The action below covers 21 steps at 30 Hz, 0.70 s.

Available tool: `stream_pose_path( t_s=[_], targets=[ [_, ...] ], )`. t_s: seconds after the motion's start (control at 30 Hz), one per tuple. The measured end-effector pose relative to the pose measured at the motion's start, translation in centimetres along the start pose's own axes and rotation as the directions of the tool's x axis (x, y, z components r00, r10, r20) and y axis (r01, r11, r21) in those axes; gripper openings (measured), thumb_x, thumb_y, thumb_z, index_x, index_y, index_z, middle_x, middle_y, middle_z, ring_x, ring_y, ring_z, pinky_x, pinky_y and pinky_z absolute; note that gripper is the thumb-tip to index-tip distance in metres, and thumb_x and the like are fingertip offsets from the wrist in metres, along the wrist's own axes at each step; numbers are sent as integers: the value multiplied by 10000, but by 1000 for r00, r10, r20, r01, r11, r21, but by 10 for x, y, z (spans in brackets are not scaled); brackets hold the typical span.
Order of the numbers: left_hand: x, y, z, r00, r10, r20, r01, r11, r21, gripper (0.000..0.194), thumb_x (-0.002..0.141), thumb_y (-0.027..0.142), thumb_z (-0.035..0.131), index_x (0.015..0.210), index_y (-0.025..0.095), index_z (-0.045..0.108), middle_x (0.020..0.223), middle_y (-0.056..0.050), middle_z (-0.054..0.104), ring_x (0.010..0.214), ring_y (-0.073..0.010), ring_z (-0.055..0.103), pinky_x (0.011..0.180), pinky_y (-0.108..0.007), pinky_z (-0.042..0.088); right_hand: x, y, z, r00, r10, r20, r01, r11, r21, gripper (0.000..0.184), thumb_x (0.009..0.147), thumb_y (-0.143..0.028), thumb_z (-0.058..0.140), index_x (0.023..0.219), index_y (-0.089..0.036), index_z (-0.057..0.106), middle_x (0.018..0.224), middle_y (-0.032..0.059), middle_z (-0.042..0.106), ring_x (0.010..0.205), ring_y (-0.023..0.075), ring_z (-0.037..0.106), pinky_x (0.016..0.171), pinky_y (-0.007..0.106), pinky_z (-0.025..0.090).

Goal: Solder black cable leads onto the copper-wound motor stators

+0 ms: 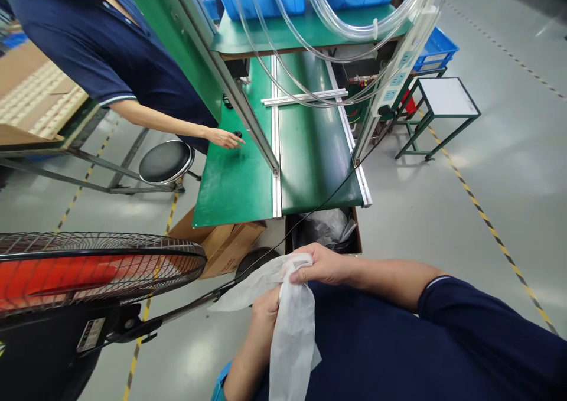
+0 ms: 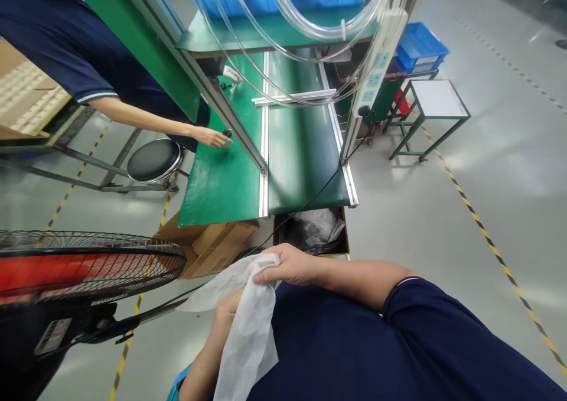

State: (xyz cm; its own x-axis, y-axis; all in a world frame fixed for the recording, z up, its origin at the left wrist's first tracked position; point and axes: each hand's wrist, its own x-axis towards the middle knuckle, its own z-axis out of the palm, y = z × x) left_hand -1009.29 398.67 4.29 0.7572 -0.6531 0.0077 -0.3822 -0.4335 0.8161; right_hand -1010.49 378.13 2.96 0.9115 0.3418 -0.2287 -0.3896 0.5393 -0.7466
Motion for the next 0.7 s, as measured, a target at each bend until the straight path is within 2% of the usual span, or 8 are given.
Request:
stream_pose_path(
  t_s=[0.1, 0.2, 0.33, 0.47, 0.7],
  targets=[
    [1, 5, 4, 994, -15, -105, 24, 997, 77, 129, 899, 238, 529, 804, 205, 610, 673, 21, 574, 578, -133, 500, 545, -240, 432, -3, -3, -1, 1000, -30, -9, 29, 998, -62, 466, 642, -445, 917, 900, -105, 732, 760, -8, 672, 686, 92, 572, 685, 228, 463],
    [5, 16, 2, 979, 105, -175, -77, 984, 161, 214, 955, 229, 468, 776, 206, 584, 653, 37, 541, 556, -111, 490, 544, -223, 414, -6, -3, -1, 999, -45, -15, 44, 997, -58, 492, 625, -452, 926, 929, -109, 747, 776, -7, 687, 694, 92, 575, 691, 227, 465],
    [8, 28, -4, 950, 259, -176, -209, 942, 261, 272, 959, 181, 458, 700, 195, 541, 571, 50, 508, 480, -90, 464, 476, -212, 361, -9, -1, 0, 999, -40, -22, 40, 999, -16, 488, 601, -437, 940, 913, -108, 762, 791, -1, 702, 701, 92, 590, 691, 220, 468],
    [7, 35, -6, 931, 312, -191, -247, 921, 301, 286, 956, 168, 462, 681, 197, 537, 569, 45, 537, 471, -93, 484, 476, -214, 382, -11, -2, 3, 999, -31, -8, 32, 999, 6, 468, 584, -411, 949, 877, -104, 750, 783, -1, 702, 692, 95, 594, 687, 225, 478],
    [2, 36, -5, 912, 360, -198, -293, 907, 302, 175, 899, 109, 508, 773, 200, 587, 609, 39, 583, 493, -102, 526, 474, -216, 393, -10, -6, 6, 997, -53, 63, 52, 998, 22, 432, 605, -394, 945, 868, -119, 740, 797, -6, 703, 709, 95, 600, 697, 218, 479]
  ],
)
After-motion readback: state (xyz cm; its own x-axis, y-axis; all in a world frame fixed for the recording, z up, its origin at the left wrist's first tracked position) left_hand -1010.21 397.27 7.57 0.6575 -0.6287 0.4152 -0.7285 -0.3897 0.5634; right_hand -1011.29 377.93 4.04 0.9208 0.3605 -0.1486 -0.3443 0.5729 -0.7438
